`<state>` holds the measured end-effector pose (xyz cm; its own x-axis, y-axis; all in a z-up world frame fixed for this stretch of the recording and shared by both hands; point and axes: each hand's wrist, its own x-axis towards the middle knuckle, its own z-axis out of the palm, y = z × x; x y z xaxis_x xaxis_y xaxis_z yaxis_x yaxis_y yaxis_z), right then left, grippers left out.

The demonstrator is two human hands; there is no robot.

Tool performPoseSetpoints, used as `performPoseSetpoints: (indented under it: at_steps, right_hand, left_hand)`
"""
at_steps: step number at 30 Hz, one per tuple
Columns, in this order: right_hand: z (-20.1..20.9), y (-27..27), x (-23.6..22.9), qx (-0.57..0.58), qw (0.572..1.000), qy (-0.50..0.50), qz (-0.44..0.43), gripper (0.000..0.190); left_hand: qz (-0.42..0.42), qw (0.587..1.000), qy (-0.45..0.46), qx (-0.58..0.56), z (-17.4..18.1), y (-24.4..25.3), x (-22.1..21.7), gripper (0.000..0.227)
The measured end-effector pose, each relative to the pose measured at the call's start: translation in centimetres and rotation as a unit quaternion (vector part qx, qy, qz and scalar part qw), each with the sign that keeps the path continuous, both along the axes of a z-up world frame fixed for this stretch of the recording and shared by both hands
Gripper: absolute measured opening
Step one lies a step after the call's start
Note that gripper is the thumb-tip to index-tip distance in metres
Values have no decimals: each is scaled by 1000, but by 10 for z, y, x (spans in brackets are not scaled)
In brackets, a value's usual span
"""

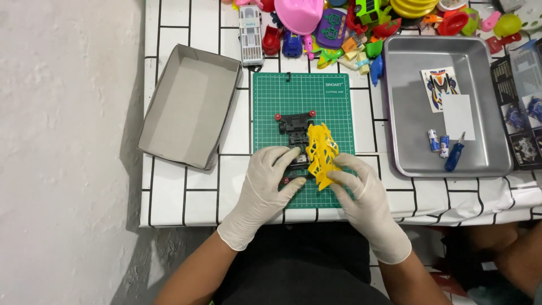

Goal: The person assembles a yellow toy car by attaching the body to the chassis and securing the wheels. They then place the completed toy into a gray box, add a sticker sheet, and move the box to a nearby table. The person then retrieves a new box and begins unpacking parts for another assembly.

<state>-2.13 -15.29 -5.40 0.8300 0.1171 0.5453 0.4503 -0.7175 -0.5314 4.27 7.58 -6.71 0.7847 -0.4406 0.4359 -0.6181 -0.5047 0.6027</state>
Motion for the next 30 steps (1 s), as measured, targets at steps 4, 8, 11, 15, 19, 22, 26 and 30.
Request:
performPoseSetpoints:
  at_steps: [4,8,11,15,19,22,26,30]
  right_hand:
    - [-12,9,8,-38,999,-13,34,26]
    - [-4,18,14,-96,995,22,23,24]
    - [3,19,19,-115,992,48,16,20]
    - [-1,19,25,-144,986,81,10,20]
    - [7,21,30,-148,984,102,10,19]
    - [6,20,32,-151,981,120,8,17]
    - [3,20,36,-160,979,126,3,20]
    - [6,21,38,-171,977,129,-4,20]
  left_hand:
    - [21,997,32,-60,11,-2,-4,53]
    - [39,993,79,-79,17,-1,-6,60]
    - [44,992,93,-73,23,1,-2,59]
    - [37,994,59,-84,27,7,19,48]
    - [18,997,24,-77,16,2,65,48]
    - [-36,997,20,-72,4,-2,89,51]
    - [-83,994,35,-60,-3,-3,98,58]
    - [-89,993,49,-56,-12,-3,101,60]
